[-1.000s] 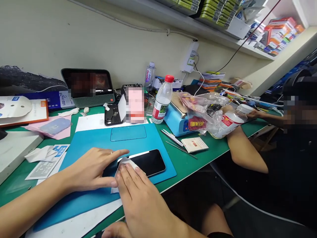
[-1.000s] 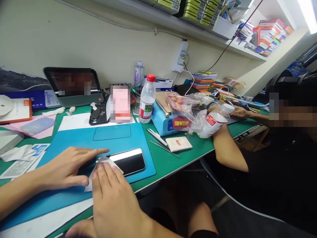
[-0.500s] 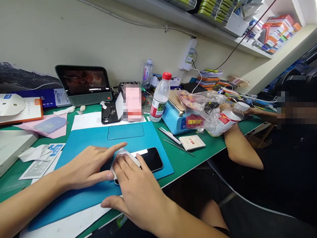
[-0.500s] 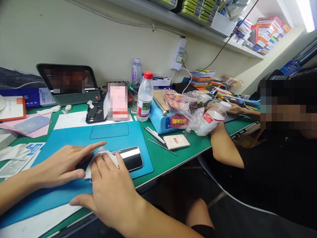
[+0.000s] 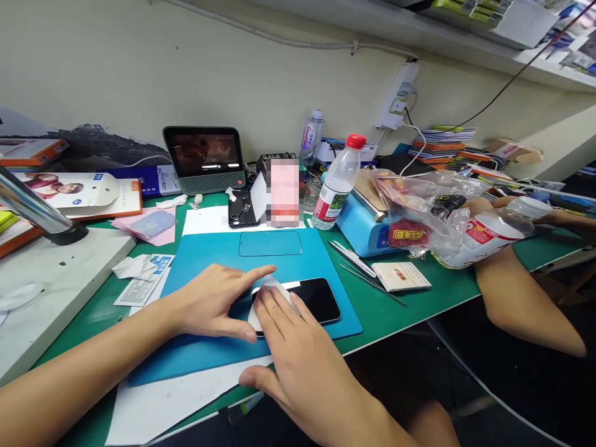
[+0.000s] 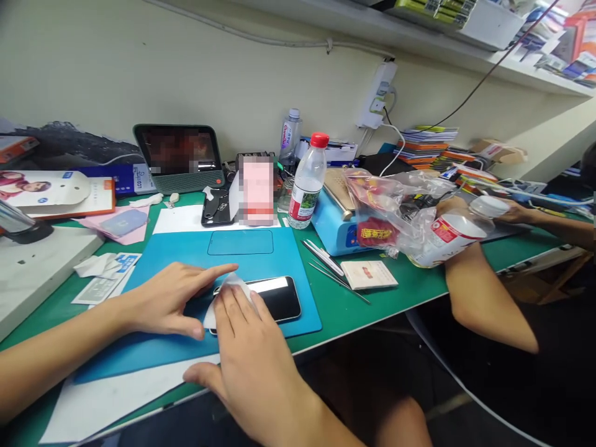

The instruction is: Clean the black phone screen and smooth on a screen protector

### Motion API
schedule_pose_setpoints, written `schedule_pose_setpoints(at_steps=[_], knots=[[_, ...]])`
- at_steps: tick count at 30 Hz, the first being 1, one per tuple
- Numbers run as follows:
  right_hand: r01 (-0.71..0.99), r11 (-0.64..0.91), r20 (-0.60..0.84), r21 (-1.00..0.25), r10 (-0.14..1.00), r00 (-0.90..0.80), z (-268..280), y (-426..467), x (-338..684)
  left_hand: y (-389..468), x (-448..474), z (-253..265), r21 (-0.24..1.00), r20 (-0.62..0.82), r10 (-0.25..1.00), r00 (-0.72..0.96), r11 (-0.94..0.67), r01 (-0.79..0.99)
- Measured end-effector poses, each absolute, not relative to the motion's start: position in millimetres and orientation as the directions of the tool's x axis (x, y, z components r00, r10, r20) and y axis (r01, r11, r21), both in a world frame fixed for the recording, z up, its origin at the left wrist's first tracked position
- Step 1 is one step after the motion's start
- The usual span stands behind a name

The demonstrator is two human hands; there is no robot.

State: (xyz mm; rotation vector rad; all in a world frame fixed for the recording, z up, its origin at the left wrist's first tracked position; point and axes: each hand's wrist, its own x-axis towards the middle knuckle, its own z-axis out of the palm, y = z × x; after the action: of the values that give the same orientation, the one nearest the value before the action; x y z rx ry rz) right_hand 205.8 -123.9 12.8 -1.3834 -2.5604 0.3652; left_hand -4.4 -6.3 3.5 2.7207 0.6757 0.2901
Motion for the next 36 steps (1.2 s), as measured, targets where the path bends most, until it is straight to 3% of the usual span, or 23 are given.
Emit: schedule_pose_setpoints(at_steps=[4,13,30,36], knots=[[0.795,0.518,0.035,-0.315,0.844,-0.535,14.5,-122.9,206.3,-5.6,-3.5,3.9,0.362,0.106,0.474,0.874,-0.837,0.41],[0.772,0.576,0.12,-0.269,0.815,-0.567,-3.0,-132.1,202.7,-4.6,-1.8,6.9,0.356,0.09,0.454,0.886,-0.846,0.397],[0.806,0.498,0.007,-0.319,0.852,-0.524,5.5,-126.2,192.5,-3.8,-1.8,5.4,0.31,0.106,0.446,0.889,-0.864,0.397],[0.803,0.534,0.082,-0.265,0.842,-0.533,-6.0,-126.3,194.6,-5.4,0.2,6.2,0.346,0.118,0.446,0.887,-0.856,0.385]])
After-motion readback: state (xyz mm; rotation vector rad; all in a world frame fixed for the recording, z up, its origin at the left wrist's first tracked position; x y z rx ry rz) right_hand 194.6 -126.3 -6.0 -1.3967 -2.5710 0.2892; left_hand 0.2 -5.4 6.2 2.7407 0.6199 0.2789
